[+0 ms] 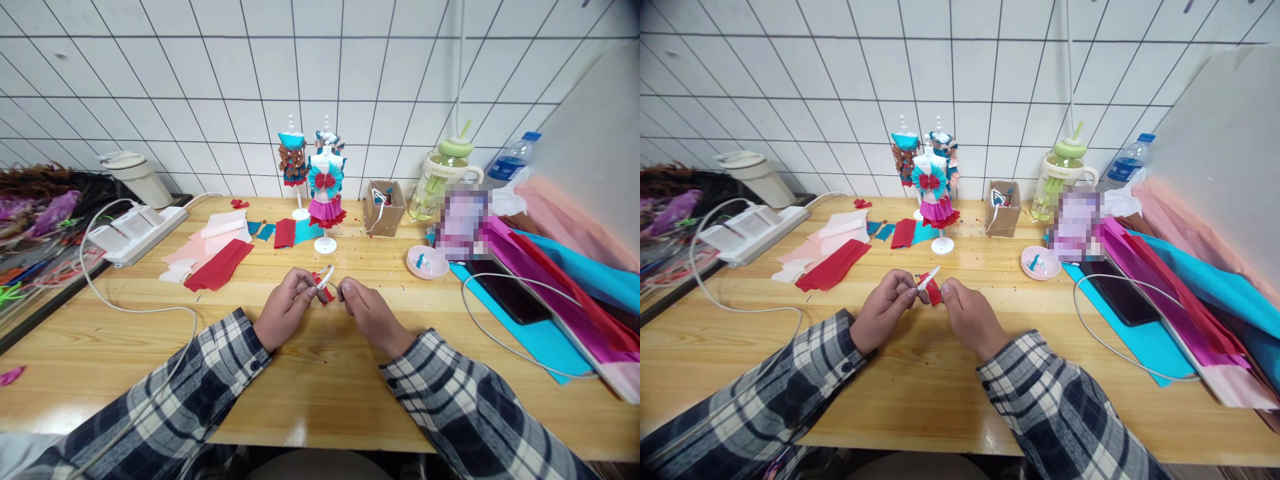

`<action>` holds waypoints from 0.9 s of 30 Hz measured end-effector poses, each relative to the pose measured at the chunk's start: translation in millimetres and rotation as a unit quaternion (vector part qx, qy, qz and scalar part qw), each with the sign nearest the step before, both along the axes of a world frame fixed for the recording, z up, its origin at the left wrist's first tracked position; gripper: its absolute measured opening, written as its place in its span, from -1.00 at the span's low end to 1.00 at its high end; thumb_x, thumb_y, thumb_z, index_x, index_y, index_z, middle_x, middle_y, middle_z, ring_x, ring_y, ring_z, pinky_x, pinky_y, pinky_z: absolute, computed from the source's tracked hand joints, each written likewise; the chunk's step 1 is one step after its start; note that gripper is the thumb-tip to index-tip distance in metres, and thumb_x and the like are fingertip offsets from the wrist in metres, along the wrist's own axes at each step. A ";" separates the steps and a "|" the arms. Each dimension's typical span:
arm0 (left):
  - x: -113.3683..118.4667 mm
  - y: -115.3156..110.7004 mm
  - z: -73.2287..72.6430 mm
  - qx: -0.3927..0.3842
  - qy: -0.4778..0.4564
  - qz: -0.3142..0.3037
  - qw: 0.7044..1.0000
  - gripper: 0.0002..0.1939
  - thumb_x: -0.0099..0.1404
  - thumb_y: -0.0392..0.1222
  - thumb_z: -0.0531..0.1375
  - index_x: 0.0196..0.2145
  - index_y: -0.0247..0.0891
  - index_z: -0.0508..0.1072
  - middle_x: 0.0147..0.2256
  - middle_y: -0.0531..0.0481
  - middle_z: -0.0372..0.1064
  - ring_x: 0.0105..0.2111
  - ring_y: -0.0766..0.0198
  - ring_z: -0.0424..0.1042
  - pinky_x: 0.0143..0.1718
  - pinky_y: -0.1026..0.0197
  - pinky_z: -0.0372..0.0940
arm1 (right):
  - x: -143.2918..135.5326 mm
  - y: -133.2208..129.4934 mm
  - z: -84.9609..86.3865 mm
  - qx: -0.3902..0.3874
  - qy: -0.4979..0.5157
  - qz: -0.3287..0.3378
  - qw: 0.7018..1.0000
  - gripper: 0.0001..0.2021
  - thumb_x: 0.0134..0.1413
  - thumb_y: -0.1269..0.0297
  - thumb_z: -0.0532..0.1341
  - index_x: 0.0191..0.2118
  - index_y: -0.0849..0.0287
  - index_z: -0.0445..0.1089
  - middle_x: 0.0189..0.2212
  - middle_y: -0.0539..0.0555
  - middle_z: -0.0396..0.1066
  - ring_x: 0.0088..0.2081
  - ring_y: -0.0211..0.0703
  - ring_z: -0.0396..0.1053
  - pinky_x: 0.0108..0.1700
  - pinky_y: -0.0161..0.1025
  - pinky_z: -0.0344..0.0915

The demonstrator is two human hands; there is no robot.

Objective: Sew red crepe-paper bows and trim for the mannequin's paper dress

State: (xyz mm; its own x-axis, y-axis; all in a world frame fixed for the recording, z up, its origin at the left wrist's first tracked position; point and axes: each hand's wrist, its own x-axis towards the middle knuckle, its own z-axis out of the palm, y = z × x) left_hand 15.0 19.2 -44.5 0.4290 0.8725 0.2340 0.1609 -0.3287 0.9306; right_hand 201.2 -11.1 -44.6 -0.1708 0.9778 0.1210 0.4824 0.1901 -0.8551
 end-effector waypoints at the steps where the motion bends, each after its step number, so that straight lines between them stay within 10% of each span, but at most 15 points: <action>1: -0.1 0.0 -0.1 0.001 0.002 -0.002 1.000 -0.88 0.37 -0.12 0.06 -0.24 -0.21 0.21 -0.35 0.01 0.48 -0.39 0.32 0.38 -0.33 0.27 0.19 | 0.2 0.2 0.1 0.001 0.000 0.000 1.000 -0.65 0.31 0.08 -0.17 -0.40 0.10 0.17 -0.57 -0.07 0.18 -0.49 -0.24 0.14 -0.40 -0.31 0.05; 17: -0.6 0.5 -2.7 0.003 0.035 -0.031 0.999 -0.87 0.37 -0.09 0.03 -0.24 -0.18 0.20 -0.34 0.01 0.45 -0.34 0.27 0.41 -0.29 0.24 0.22 | 0.2 6.7 -10.0 -0.033 0.060 0.012 0.998 -0.63 0.30 0.04 -0.15 -0.44 0.10 0.14 -0.59 -0.08 0.13 -0.50 -0.25 0.13 -0.42 -0.31 0.08; 27: -6.6 14.1 -2.8 0.090 0.147 0.044 0.984 -0.85 0.37 -0.14 -0.03 -0.15 -0.19 0.23 -0.35 -0.01 0.42 -0.32 0.20 0.41 -0.22 0.16 0.24 | 15.1 14.8 -5.4 0.003 -0.114 -0.059 0.992 -0.66 0.32 0.05 -0.21 -0.30 0.08 0.17 -0.47 -0.02 0.31 -0.43 -0.18 0.26 -0.39 -0.29 0.08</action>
State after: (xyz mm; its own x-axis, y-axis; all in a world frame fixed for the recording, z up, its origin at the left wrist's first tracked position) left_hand 8.3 33.4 -47.3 0.4265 0.8645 0.2660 0.4493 -0.4577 0.7673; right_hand 216.3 3.7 -50.1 -0.0791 0.9921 0.0972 0.6828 0.1250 -0.7199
